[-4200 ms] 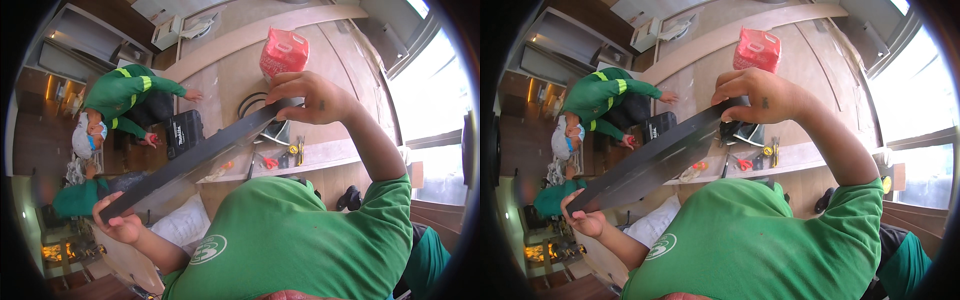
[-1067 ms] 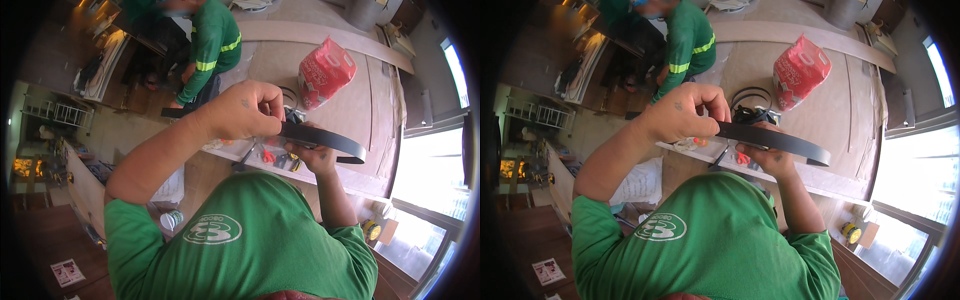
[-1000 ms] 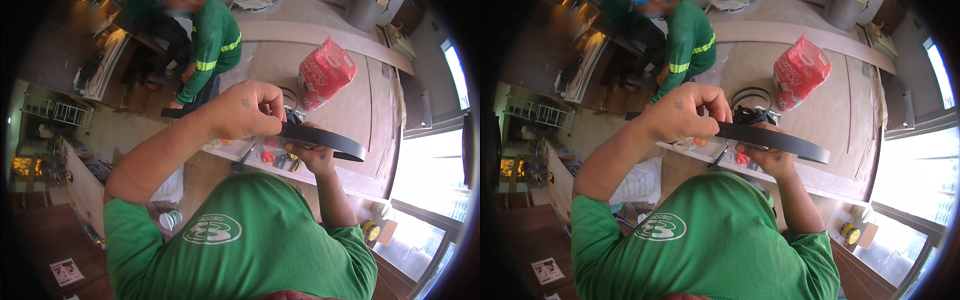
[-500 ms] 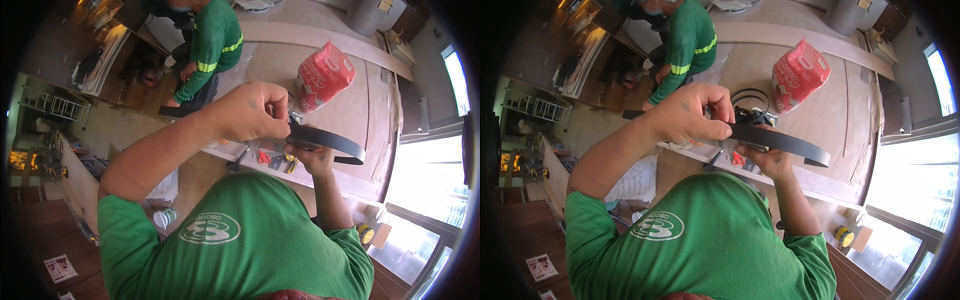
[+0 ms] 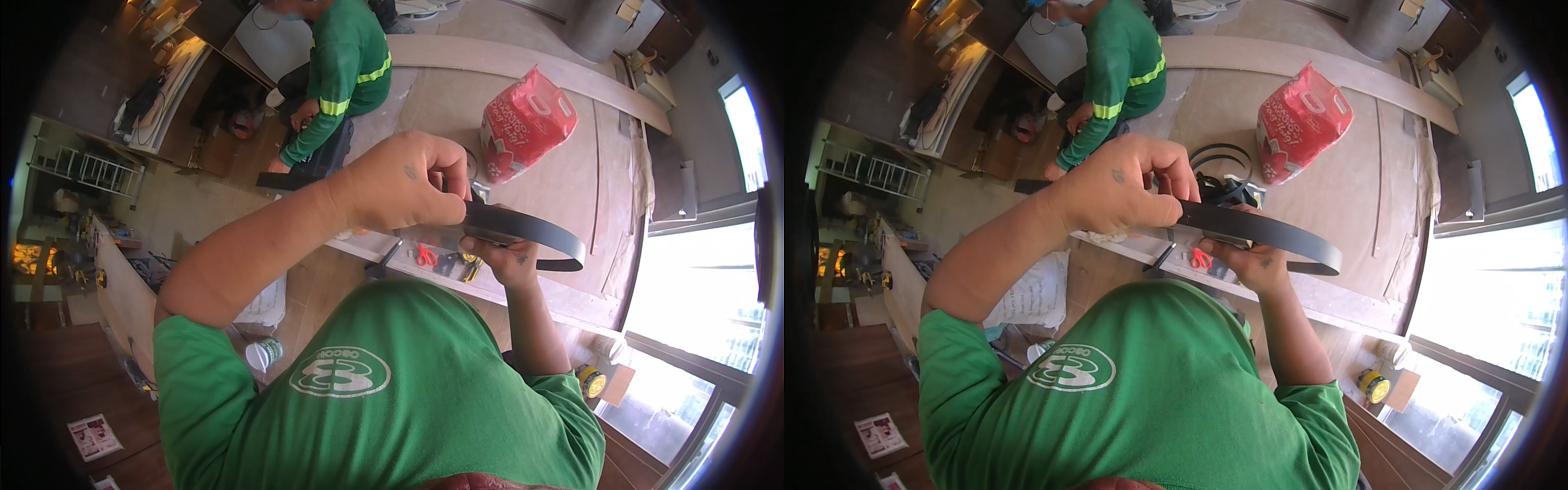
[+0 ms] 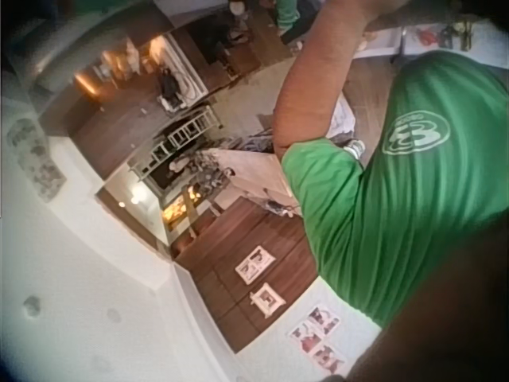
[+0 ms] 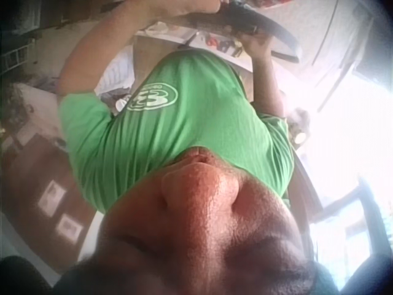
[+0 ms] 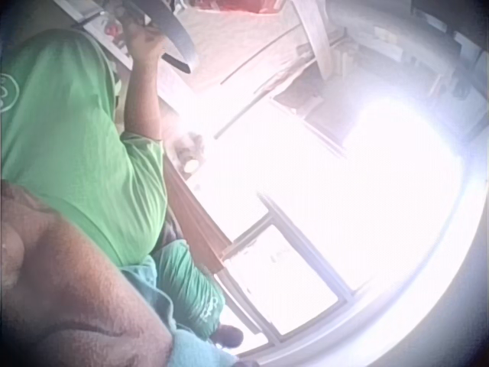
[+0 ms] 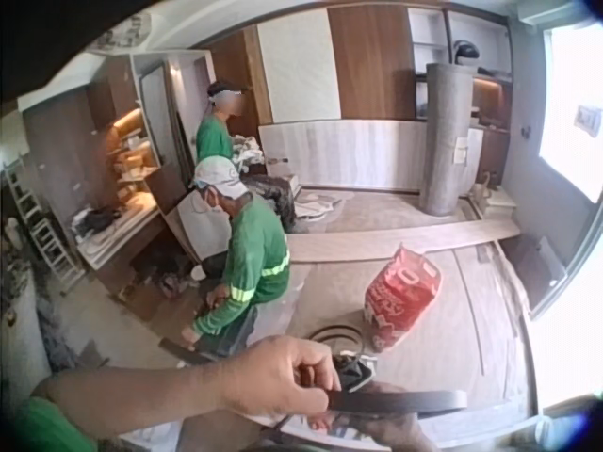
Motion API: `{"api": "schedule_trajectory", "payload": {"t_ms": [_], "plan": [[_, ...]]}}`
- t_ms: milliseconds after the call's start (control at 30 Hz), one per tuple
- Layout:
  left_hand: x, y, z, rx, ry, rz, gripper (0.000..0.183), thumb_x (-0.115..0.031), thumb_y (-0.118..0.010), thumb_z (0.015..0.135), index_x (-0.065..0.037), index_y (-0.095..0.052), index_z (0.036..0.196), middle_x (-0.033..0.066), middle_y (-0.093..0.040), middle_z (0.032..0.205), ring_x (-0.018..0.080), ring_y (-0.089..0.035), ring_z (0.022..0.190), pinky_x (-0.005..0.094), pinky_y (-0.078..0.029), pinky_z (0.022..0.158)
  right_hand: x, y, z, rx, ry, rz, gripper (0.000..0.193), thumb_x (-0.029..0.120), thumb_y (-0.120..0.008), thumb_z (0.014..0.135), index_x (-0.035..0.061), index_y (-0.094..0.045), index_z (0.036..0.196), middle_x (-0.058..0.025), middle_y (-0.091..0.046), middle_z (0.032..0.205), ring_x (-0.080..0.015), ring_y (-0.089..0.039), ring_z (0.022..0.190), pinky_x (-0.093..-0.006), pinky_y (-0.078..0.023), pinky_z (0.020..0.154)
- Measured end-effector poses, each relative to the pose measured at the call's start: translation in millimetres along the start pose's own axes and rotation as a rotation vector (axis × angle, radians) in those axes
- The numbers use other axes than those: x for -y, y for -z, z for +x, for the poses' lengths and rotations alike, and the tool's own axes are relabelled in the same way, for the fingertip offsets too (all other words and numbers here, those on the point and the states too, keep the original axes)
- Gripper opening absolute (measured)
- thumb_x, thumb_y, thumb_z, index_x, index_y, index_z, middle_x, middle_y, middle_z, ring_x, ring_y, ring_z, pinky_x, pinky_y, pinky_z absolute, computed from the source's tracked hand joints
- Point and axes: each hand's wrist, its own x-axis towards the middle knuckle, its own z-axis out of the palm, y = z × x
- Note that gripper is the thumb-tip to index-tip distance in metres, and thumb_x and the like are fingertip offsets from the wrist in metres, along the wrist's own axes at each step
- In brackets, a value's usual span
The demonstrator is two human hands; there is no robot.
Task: The person applies a black edge banding strip to the edge of a wooden board. They repeatedly bend the board to test the fit, peel the backing from the strip, and attempt to adhere it to the edge. The person also handles a small wooden stick and a roll of tape during the process.
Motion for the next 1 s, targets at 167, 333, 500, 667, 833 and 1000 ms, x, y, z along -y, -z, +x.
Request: {"api": "schedule_trajectory", "payload": {"t_ms": [167, 333, 500, 667, 833, 1000], "plan": [[4.9, -0.8, -1.1, 0.016, -0.039, -0.002, 0.014, -0.010, -0.074, 0.077, -0.006, -0.066, 0.088, 0.0025, -0.068, 0.094, 0.0079, -0.057, 0.078, 0.0258, -0.046, 0.069, 4.0, 0.5, -0.5, 0.022, -0.007, -0.028, 0.031, -0.002, -0.085, 0.072, 0.0012, -0.072, 0.100, -0.0011, -0.070, 0.090, -0.0093, -0.064, 0.082, -0.0259, -0.050, 0.073], [9.7, -2.8, -1.3, -0.026, -0.054, -0.011, 0.013, -0.010, -0.074, 0.078, -0.006, -0.065, 0.086, 0.0026, -0.069, 0.095, 0.0078, -0.057, 0.080, 0.0249, -0.045, 0.069, -0.2, -2.3, -3.0, 0.002, -0.016, 0.007, 0.031, -0.002, -0.085, 0.072, 0.0016, -0.073, 0.100, -0.0015, -0.071, 0.091, -0.0092, -0.064, 0.082, -0.0257, -0.050, 0.073], [11.7, -3.0, -2.7, -0.028, -0.051, -0.014, 0.011, -0.010, -0.072, 0.078, -0.006, -0.065, 0.084, 0.0029, -0.069, 0.096, 0.0076, -0.057, 0.079, 0.0249, -0.045, 0.070, 0.6, -3.9, -4.7, 0.008, -0.051, 0.013, 0.030, 0.000, -0.085, 0.073, 0.0025, -0.073, 0.100, -0.0024, -0.070, 0.093, -0.0112, -0.064, 0.085, -0.0272, -0.050, 0.077], [7.7, -4.1, -6.6, -0.027, -0.027, -0.037, 0.010, -0.009, -0.072, 0.078, -0.006, -0.065, 0.084, 0.0025, -0.069, 0.095, 0.0076, -0.056, 0.078, 0.0250, -0.045, 0.071, 0.3, -4.6, -4.3, 0.030, -0.001, -0.001, 0.031, -0.002, -0.085, 0.071, 0.0021, -0.072, 0.100, -0.0013, -0.071, 0.091, -0.0090, -0.063, 0.082, -0.0254, -0.049, 0.074], [14.0, -3.8, -7.1, -0.022, -0.058, -0.064, 0.013, -0.011, -0.076, 0.079, -0.006, -0.067, 0.088, 0.0022, -0.069, 0.095, 0.0076, -0.055, 0.078, 0.0253, -0.045, 0.070, 1.7, -6.2, -4.1, 0.035, 0.004, 0.003, 0.031, -0.002, -0.085, 0.071, 0.0026, -0.072, 0.099, -0.0006, -0.070, 0.088, -0.0086, -0.062, 0.080, -0.0254, -0.048, 0.071], [11.3, -7.5, -8.0, -0.049, -0.106, 0.045, 0.021, -0.016, -0.081, 0.078, -0.006, -0.068, 0.091, 0.0025, -0.070, 0.096, 0.0094, -0.057, 0.079, 0.0261, -0.046, 0.071, 2.2, -3.1, -8.7, 0.027, -0.066, 0.021, 0.032, 0.002, -0.085, 0.074, 0.0033, -0.073, 0.103, -0.0025, -0.071, 0.095, -0.0116, -0.065, 0.087, -0.0279, -0.052, 0.079]]}}
